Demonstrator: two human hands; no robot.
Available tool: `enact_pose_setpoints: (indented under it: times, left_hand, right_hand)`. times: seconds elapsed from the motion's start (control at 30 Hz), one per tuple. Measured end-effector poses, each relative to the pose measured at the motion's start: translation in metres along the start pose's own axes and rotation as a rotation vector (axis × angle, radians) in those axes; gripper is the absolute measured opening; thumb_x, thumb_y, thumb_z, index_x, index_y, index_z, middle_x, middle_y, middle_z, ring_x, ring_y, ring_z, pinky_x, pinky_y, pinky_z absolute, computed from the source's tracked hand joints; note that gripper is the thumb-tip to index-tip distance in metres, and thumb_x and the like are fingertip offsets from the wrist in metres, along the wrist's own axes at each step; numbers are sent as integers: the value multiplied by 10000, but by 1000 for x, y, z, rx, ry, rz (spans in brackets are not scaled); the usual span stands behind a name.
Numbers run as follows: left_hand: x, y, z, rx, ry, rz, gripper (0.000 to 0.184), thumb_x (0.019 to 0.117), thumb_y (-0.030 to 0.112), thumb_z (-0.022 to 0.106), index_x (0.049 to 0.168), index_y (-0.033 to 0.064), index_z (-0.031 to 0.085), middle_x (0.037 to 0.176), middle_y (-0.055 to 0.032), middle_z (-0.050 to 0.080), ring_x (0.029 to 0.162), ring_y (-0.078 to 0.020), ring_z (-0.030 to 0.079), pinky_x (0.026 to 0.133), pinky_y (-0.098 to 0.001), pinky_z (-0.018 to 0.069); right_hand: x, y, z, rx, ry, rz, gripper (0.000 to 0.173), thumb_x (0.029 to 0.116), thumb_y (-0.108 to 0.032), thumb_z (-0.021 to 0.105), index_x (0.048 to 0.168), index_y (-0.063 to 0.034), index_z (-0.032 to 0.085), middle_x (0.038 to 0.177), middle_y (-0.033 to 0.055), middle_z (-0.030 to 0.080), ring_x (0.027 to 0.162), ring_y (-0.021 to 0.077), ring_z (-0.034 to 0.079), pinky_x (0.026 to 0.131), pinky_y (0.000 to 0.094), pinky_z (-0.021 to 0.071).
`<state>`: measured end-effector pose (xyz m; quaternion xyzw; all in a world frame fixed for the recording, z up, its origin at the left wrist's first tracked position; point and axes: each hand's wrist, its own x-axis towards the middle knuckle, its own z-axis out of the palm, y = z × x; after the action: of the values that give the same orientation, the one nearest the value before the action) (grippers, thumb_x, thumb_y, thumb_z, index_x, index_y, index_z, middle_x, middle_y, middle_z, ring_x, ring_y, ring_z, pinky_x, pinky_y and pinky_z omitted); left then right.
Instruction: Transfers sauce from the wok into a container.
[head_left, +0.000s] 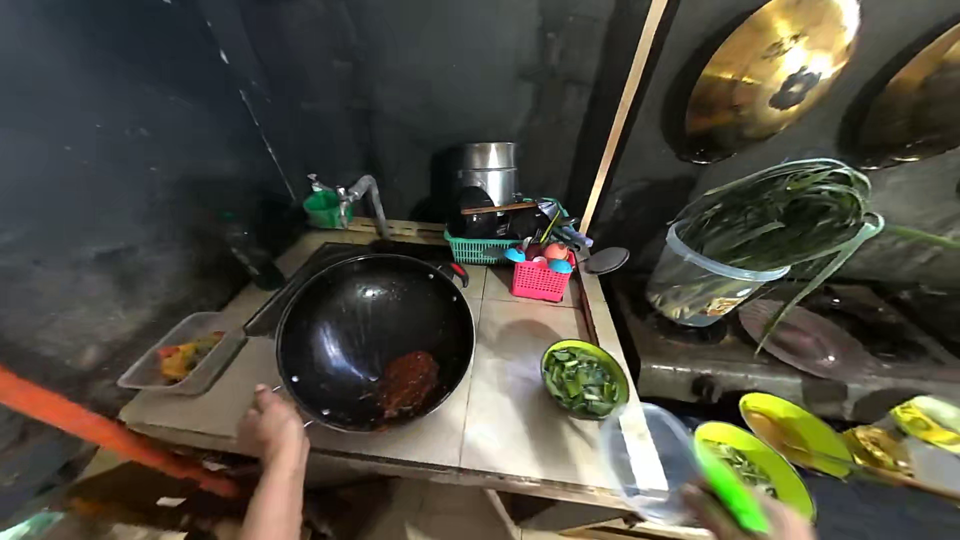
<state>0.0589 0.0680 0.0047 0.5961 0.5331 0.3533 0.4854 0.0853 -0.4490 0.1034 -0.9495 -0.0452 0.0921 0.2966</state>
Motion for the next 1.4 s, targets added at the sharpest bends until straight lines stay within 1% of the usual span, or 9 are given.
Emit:
enact_pose_setpoints:
  times: [0.07, 0.17, 0.43, 0.6, 0.73, 0.87, 1.03, 1.17, 1.4]
  left_hand:
    - [4, 9, 10, 10, -21, 1, 539, 1125, 323, 377, 1283, -166, 541, 1240, -324, 568, 1075, -315, 561, 987, -450, 440]
    - [38, -23, 28, 59, -2, 65, 591, 1115, 411, 349, 1087, -112, 623, 936, -220, 595, 852, -287, 576, 833, -508, 487]
    - [42, -30, 37, -26, -27, 9, 557, 1112, 436, 353, 995, -46, 605, 795, -95, 502, 701, -201, 504, 689, -437, 467]
    - [43, -28, 40, -114, -2, -47, 494, 1109, 426, 375, 856, 41, 553, 687, 2, 416, 579, -122, 433, 580, -338, 419]
    - [44, -27, 41, -116, -4, -41, 475, 1108, 415, 382, 861, 44, 547, 672, 19, 401, 557, -105, 420, 564, -318, 418]
    - [46, -23, 43, -131, -3, -45, 479, 1101, 441, 399, 828, 69, 529, 644, 36, 390, 523, -90, 402, 525, -292, 397]
    - [52, -12, 51, -144, -12, -62, 467, 1106, 428, 397, 847, 72, 552, 663, 35, 422, 525, -77, 419, 520, -269, 402]
    - [67, -8, 58, -137, -61, -101, 450, 1108, 438, 383, 847, 97, 518, 650, 46, 402, 505, -69, 400, 493, -249, 380]
    - [91, 53, 73, -132, -208, -34, 453, 1113, 449, 362, 972, 64, 556, 730, 36, 422, 547, -57, 395, 522, -243, 376]
  right_hand:
    - [26, 13, 70, 118, -15, -263, 232, 954, -241, 671, 1009, -25, 734, 829, 115, 729, 726, 260, 704, 660, 530, 569]
    - [62, -20, 139, 99, -112, -198, 215, 932, -352, 675, 956, -149, 741, 806, 2, 739, 733, 179, 714, 688, 485, 590]
    - [109, -71, 193, 71, -399, -247, 248, 936, -372, 632, 927, -140, 719, 779, 24, 719, 718, 179, 695, 676, 458, 557]
    - [124, -79, 168, 112, -435, -337, 312, 956, -387, 661, 1209, -218, 727, 850, 41, 725, 694, 183, 680, 665, 448, 579]
    - [196, -108, 128, 113, -164, -409, 272, 958, -348, 672, 1150, -164, 728, 846, 38, 709, 718, 197, 668, 676, 481, 567]
    - [286, -161, 115, 121, 9, -377, 322, 985, -337, 675, 1174, -77, 700, 860, 162, 689, 750, 353, 662, 667, 615, 518]
    - [380, -214, 141, -145, -86, -241, 471, 985, -488, 620, 1170, -64, 709, 1086, 246, 710, 1043, 455, 676, 849, 692, 500]
    - [399, -224, 147, -161, -132, -199, 426, 984, -434, 634, 1023, -17, 707, 1028, 246, 701, 1012, 441, 676, 821, 672, 506]
    - [367, -220, 91, -22, 89, -205, 304, 973, -338, 658, 1005, -41, 714, 911, 218, 693, 881, 430, 672, 746, 680, 496]
